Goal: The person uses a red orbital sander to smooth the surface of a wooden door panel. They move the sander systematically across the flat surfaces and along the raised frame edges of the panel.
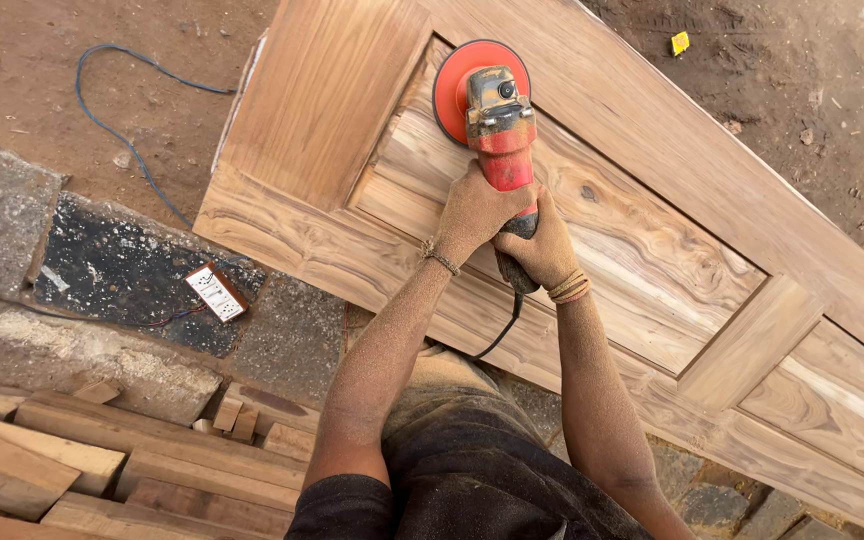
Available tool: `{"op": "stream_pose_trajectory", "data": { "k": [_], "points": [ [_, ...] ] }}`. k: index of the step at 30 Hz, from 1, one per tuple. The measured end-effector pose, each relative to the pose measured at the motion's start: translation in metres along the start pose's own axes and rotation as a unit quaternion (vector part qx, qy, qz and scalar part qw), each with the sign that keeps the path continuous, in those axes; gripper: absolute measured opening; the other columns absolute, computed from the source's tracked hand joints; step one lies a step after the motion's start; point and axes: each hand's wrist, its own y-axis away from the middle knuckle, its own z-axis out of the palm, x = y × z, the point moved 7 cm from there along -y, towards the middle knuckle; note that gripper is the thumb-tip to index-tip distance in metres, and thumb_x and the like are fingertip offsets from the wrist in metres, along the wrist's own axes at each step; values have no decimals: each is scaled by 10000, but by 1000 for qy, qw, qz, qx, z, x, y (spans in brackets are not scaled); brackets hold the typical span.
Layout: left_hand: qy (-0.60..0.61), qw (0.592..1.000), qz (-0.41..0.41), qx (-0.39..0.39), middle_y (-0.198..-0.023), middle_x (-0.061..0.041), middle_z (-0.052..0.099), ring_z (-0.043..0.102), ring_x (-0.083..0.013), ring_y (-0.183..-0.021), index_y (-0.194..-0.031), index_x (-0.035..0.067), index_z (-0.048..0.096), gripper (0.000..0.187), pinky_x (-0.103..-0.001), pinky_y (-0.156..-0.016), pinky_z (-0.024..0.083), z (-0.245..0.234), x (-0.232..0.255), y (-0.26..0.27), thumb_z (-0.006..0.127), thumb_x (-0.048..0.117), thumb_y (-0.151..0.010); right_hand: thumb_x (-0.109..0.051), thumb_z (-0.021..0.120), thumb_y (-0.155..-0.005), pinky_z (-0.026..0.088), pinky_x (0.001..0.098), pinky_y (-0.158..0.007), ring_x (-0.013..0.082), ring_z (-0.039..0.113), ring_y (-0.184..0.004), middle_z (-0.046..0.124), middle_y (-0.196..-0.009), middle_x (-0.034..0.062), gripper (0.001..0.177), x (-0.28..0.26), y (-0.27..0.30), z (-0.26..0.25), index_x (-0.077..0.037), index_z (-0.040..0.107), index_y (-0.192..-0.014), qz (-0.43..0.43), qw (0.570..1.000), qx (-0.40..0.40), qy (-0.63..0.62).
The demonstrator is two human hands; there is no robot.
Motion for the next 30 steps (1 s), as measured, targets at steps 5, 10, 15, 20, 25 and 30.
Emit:
{"op": "stream_pose_trajectory", "data": {
  "k": [5,10,15,20,25,30],
  "points": [
    [-4,1000,-1,-24,-971,-272,743,755,-395,-967,-1133,-118,559,901,-430,-808,614,36,2,16,831,588,-645,-339,850,-713,565,375,-883,223,711,-987,717,-1103,136,725,28,29,-21,-51,505,-1282,61,997,21,31],
    [-23,998,-11,-50,-961,-267,741,761,-389,-962,-1152,-113,562,911,-433,-808,614,73,2,36,830,597,-648,-362,872,-680,567,386,-833,235,724,-937,720,-1030,133,763,65,59,-41,-52,491,-1264,109,991,40,59],
    [-48,997,-19,-64,-959,-275,740,754,-404,-960,-1145,-106,569,887,-444,-809,609,109,0,53,824,591,-660,-336,850,-704,566,387,-863,264,729,-976,723,-1064,147,729,87,88,-59,-64,504,-1285,86,995,51,7],
    [-67,995,-16,-74,-990,-296,729,739,-426,-981,-1143,-111,567,866,-454,-819,601,150,-4,72,819,585,-693,-342,862,-698,557,396,-872,276,727,-999,724,-1082,152,768,108,115,-82,-63,498,-1314,94,993,66,20],
    [-60,992,-17,-106,-973,-294,726,750,-412,-958,-1141,-130,545,891,-443,-808,611,199,-2,88,822,575,-672,-375,874,-662,567,393,-883,276,742,-1003,735,-1084,143,839,135,149,-109,-69,489,-1340,117,990,83,-2],
    [-71,988,9,-137,-973,-274,732,763,-386,-937,-1128,-138,544,874,-428,-802,617,247,4,103,809,573,-694,-381,874,-677,565,397,-879,281,739,-1011,734,-1085,153,794,165,176,-137,-69,513,-1312,132,985,110,5]
  ]
}}
